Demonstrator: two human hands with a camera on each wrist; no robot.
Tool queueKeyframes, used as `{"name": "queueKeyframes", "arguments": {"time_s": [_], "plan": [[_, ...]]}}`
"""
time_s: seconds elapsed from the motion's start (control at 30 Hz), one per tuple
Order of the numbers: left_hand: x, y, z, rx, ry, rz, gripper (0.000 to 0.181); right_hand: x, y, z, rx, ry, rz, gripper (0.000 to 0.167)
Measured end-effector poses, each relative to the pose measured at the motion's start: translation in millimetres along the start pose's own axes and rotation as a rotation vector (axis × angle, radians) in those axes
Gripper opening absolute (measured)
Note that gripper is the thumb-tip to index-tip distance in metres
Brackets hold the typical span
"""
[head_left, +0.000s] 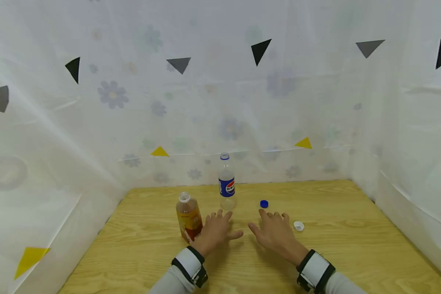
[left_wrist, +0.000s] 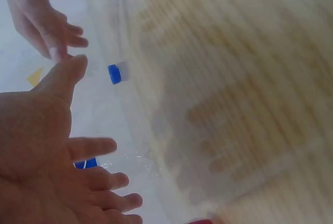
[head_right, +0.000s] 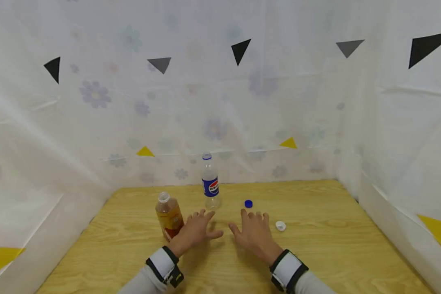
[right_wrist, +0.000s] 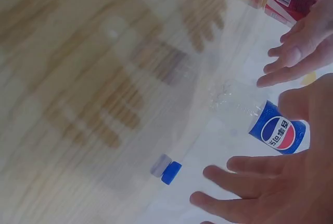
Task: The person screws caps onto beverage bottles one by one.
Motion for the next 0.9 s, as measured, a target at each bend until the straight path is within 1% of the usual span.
{"name": "queueKeyframes", "arguments": {"time_s": [0.1, 0.17, 0.23, 0.3, 0.4, 0.5, 0.6, 0.67, 0.77, 0.83, 0.9], "plan": [[5.6, 1.9, -1.7, -0.011, 0.0, -0.018, 0.064, 1, 0.3, -1, 0.011, -0.022, -0.029, 0.054], [7.8, 4.4, -2.5, -0.026, -0.014, -0.025, 0.051, 2, -0.3, -2, 0.024, -0.014, -0.054, 0.046], [8.4, 7.8, -3.5, -0.047, -0.008, -0.026, 0.038, 1, -1.4, -2, 0.04, 0.005, -0.074, 0.039], [9.3, 10.2, -5.4, -0.07, 0.009, -0.028, 0.029, 1, -2.8, -1, 0.054, 0.02, -0.085, 0.037], [11.0, 12.3, -9.0, -0.099, 0.046, -0.035, 0.023, 1, -4.1, -1, 0.068, 0.025, -0.091, 0.039], [12.4, 13.2, -11.3, -0.113, 0.076, -0.045, 0.023, 1, -4.4, -1, 0.067, 0.027, -0.095, 0.041], [14.9, 13.4, -12.1, -0.125, 0.088, -0.076, 0.022, 0, -3.7, -1, 0.062, 0.032, -0.086, 0.042], [19.1, 12.6, -13.7, -0.14, 0.088, -0.115, 0.021, 0, -3.2, -1, 0.059, 0.034, -0.081, 0.042], [29.6, 11.2, -18.2, -0.175, 0.053, -0.19, 0.021, 1, -3.2, -1, 0.061, 0.033, -0.087, 0.04], [39.9, 9.3, -22.3, -0.204, 0.016, -0.263, 0.02, 2, -3.6, -1, 0.068, 0.031, -0.1, 0.039], [51.5, 7.3, -25.6, -0.228, -0.023, -0.357, 0.019, 3, -4.1, 0, 0.075, 0.035, -0.116, 0.037]]}}
Point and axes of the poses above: each hand's wrist, its own y-axis towards the middle knuckle, its own x-axis out of the back of the hand, z = x × y, the point moved 3 cm from there along y, towards the middle knuckle, and after that the axes turned 7 degrees about -y, right-handed, at the moved point
